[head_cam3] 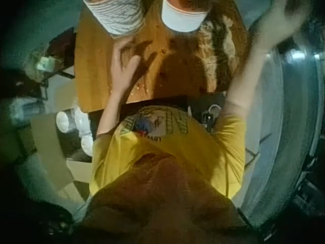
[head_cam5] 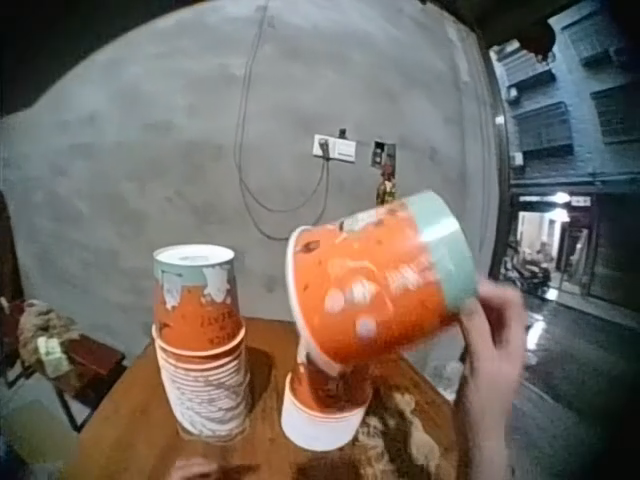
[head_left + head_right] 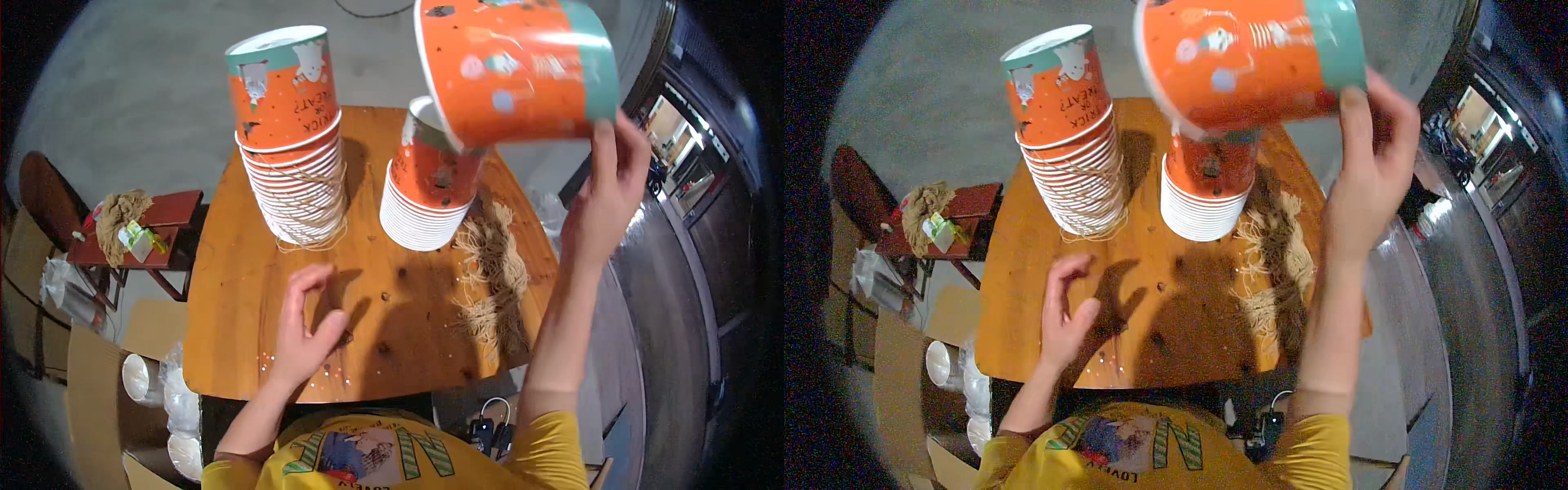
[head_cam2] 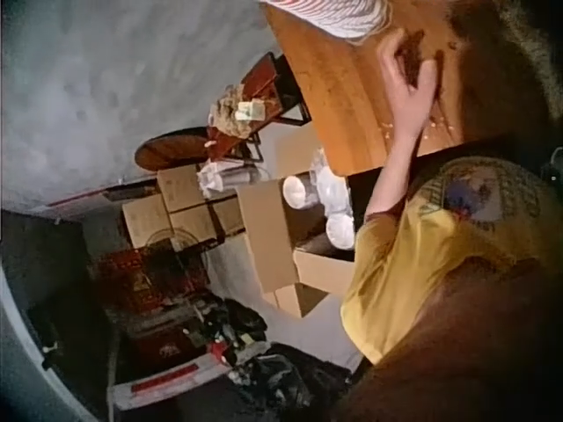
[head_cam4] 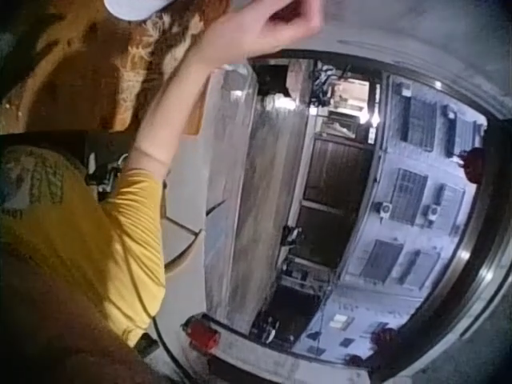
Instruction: Attaching string handles to decorative paper buckets by threading them through pre-punched holes and tying knots.
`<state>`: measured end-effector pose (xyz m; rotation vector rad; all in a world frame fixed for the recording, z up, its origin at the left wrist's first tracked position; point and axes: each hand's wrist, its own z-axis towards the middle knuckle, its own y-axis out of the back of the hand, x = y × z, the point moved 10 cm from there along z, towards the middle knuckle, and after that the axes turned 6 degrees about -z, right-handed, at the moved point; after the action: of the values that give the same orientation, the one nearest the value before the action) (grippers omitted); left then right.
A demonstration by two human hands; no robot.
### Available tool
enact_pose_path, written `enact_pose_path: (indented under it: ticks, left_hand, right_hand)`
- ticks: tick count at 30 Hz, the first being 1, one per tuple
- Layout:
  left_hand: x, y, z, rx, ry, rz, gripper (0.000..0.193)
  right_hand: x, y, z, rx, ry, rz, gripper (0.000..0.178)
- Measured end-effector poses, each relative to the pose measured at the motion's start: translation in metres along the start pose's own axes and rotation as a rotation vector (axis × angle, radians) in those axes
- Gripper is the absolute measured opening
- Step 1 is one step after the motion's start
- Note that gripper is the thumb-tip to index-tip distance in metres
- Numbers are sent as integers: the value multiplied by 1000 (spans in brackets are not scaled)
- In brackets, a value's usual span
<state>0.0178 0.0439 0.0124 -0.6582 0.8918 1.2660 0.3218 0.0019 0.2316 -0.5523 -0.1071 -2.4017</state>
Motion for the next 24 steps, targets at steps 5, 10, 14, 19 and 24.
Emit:
enact_pose_path:
  ticks: [5, 10, 14, 19, 24]
  left_hand:
    - [-76, -48, -6, 79, -420, 448, 63]
    - [-50, -47, -42, 78, -332, 589, 34]
    - [-48, -37, -45, 170, -225, 775, 37]
    - [-49, -43, -47, 222, -216, 894, 37]
    - [-48, -47, -46, 216, -230, 938, 40]
  right_hand:
    - [-56, 20, -185, 112, -874, 376, 22]
    - [-94, -12, -305, 496, -976, 284, 20]
    - [-90, 14, -269, 757, -721, -285, 18]
    - [-123, 62, -204, 638, -195, -748, 29]
    - [-159, 55, -209, 827, -58, -902, 26]
